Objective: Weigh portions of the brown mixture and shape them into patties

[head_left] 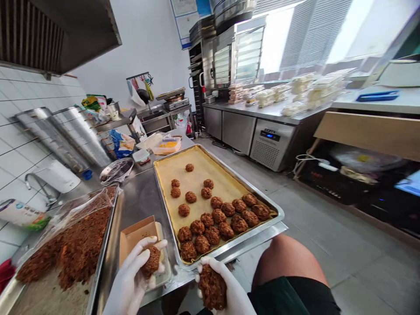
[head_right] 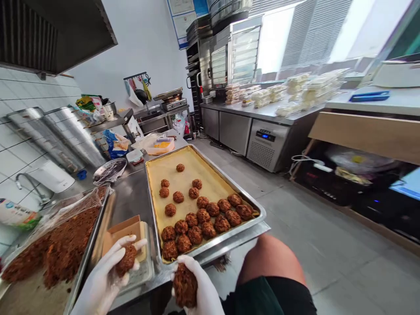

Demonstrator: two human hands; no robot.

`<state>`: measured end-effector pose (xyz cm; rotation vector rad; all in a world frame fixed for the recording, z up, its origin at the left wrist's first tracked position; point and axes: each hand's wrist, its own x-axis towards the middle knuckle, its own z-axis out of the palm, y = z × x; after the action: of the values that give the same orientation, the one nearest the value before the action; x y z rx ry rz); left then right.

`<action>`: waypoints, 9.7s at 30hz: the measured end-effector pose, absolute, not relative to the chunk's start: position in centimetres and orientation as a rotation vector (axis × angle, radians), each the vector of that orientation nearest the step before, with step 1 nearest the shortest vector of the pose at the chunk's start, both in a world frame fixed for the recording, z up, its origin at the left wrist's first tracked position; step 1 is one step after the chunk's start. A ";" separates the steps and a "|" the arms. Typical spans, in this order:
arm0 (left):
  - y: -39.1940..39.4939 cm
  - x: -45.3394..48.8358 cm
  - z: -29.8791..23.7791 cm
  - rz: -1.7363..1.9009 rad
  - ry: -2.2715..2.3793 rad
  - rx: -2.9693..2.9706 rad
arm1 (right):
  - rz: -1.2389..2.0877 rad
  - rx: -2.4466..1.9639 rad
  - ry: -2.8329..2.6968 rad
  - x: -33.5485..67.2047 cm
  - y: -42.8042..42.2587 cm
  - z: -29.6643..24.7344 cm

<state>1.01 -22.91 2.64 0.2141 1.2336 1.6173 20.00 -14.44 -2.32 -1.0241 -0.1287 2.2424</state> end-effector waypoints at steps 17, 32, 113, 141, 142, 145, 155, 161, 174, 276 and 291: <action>-7.4 5.2 1.4 1.483 1.463 0.885 | 2.221 -1.012 -0.249 24.0 -12.8 -3.7; -17.1 6.4 4.5 1.601 1.259 0.955 | 1.699 -0.941 -1.038 22.7 -13.4 1.3; -25.3 5.8 -2.2 1.632 2.246 1.783 | 2.489 -0.564 -0.535 16.5 -18.4 -1.5; -23.9 7.0 -1.4 1.693 2.386 1.436 | 2.419 -0.608 -0.746 15.8 -17.9 -0.7; -23.9 7.0 -1.6 1.673 2.416 1.470 | 2.413 -0.597 -0.727 15.7 -18.1 -0.9; -24.0 7.3 -1.7 1.696 2.492 1.509 | 2.362 -0.562 -0.638 15.4 -18.9 -1.4; -24.3 6.4 -0.3 1.891 2.227 0.948 | 2.517 -0.539 -0.646 15.6 -18.6 -0.8; -23.2 0.4 0.9 1.842 1.923 0.652 | 2.503 -0.618 -0.241 16.0 -17.8 -1.1; -26.5 -0.3 2.4 1.146 2.307 1.320 | 2.434 -0.628 -0.462 16.2 -17.1 -2.5; -27.5 4.0 0.0 1.474 1.969 1.270 | 2.355 -0.640 -0.864 15.7 -17.0 -0.3; -27.3 5.4 -1.1 1.352 2.224 1.769 | 2.426 -0.702 -0.767 15.8 -17.0 -1.4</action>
<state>5.42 -27.30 -1.12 1.7690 2.2244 1.3516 15.83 -17.01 -1.40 -0.7017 -0.7674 2.4264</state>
